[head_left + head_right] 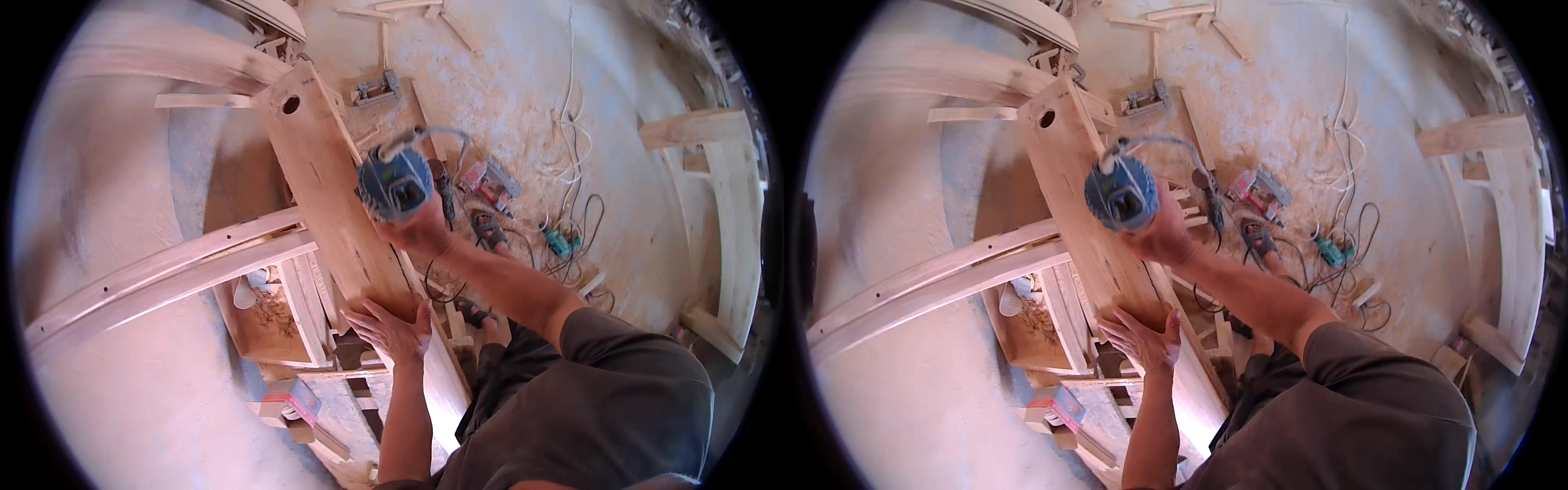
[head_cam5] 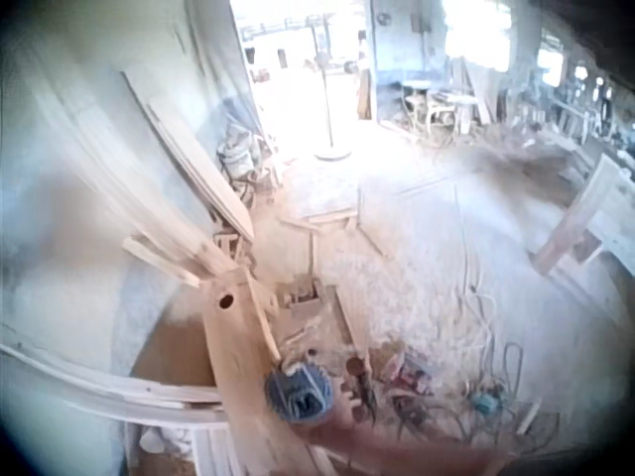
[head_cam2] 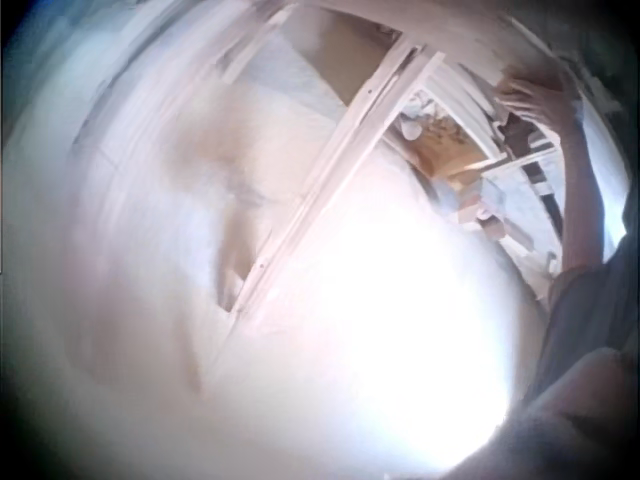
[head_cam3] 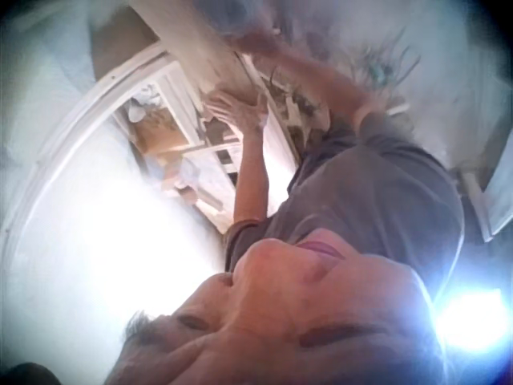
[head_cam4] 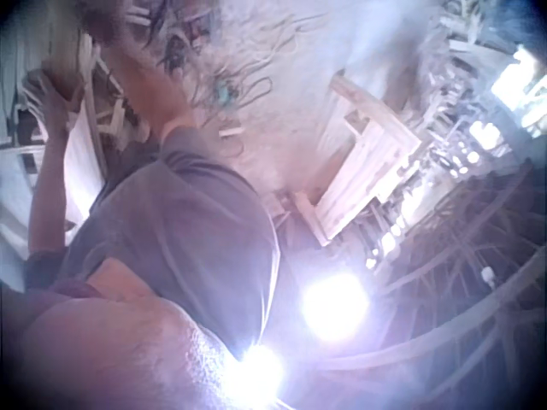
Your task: The person uses an angle grinder to smooth the edges of a wooden plank, then switches to a handheld electric planer to flatten the surface. They plug the planer into a power strip and continue planing the wood while holding it steady with their left hand.
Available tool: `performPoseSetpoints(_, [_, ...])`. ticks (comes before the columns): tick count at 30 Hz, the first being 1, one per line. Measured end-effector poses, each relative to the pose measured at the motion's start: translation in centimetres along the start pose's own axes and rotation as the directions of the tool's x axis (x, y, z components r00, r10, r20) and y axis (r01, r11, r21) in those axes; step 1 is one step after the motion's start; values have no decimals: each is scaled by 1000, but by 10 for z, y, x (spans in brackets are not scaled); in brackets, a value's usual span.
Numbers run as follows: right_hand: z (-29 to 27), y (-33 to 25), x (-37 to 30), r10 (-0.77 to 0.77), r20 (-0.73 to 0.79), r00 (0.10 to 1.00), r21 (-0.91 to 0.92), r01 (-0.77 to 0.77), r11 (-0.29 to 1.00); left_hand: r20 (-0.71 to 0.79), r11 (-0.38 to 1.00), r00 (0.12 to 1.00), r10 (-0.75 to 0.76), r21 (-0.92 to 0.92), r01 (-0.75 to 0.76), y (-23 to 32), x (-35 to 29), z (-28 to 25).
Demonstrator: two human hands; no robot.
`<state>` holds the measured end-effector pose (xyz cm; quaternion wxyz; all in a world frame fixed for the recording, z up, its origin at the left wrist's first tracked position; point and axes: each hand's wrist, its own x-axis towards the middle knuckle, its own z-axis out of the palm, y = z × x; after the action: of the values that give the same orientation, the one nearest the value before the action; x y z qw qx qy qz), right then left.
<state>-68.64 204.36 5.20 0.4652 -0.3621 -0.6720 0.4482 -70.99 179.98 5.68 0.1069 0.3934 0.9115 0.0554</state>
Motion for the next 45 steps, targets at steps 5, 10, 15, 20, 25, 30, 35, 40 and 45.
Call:
performPoseSetpoints(5, [8, -13, -11, -295, 20, 955, -64, 296, 953, 35, 1000, 999, -23, -15, 24, -1, -2, -2])
performPoseSetpoints(10, [18, -6, 9, -324, 103, 941, -155, 337, 929, 61, 999, 997, -46, -20, 48, 5, 3, -7])
performPoseSetpoints(15, [45, 27, 63, -272, 115, 955, -313, 295, 903, 57, 998, 997, -45, -31, 47, 8, 6, -16])
performPoseSetpoints(20, [81, 50, 146, -181, 7, 983, -266, 176, 948, 3, 997, 1000, 7, -74, -7, 6, 8, -20])
performPoseSetpoints(25, [115, 65, 229, -209, -225, 952, -173, 172, 970, -22, 996, 999, 37, -82, -39, 1, 9, -19])
performPoseSetpoints(30, [149, 85, 327, -271, -242, 931, -386, 164, 908, 36, 997, 999, 16, -72, -14, 0, 14, -22])
performPoseSetpoints(35, [135, 91, 336, -72, -383, 921, -207, -9, 978, -6, 990, 1000, 15, -139, -15, -2, 13, -24])
performPoseSetpoints(40, [48, 118, 278, -264, -299, 917, -239, 196, 951, -20, 994, 1000, 18, -110, -21, -8, 10, -15])
performPoseSetpoints(45, [-40, 140, 166, 22, -278, 960, -337, -119, 934, -6, 999, 1000, 5, -50, -5, -6, 7, -13])
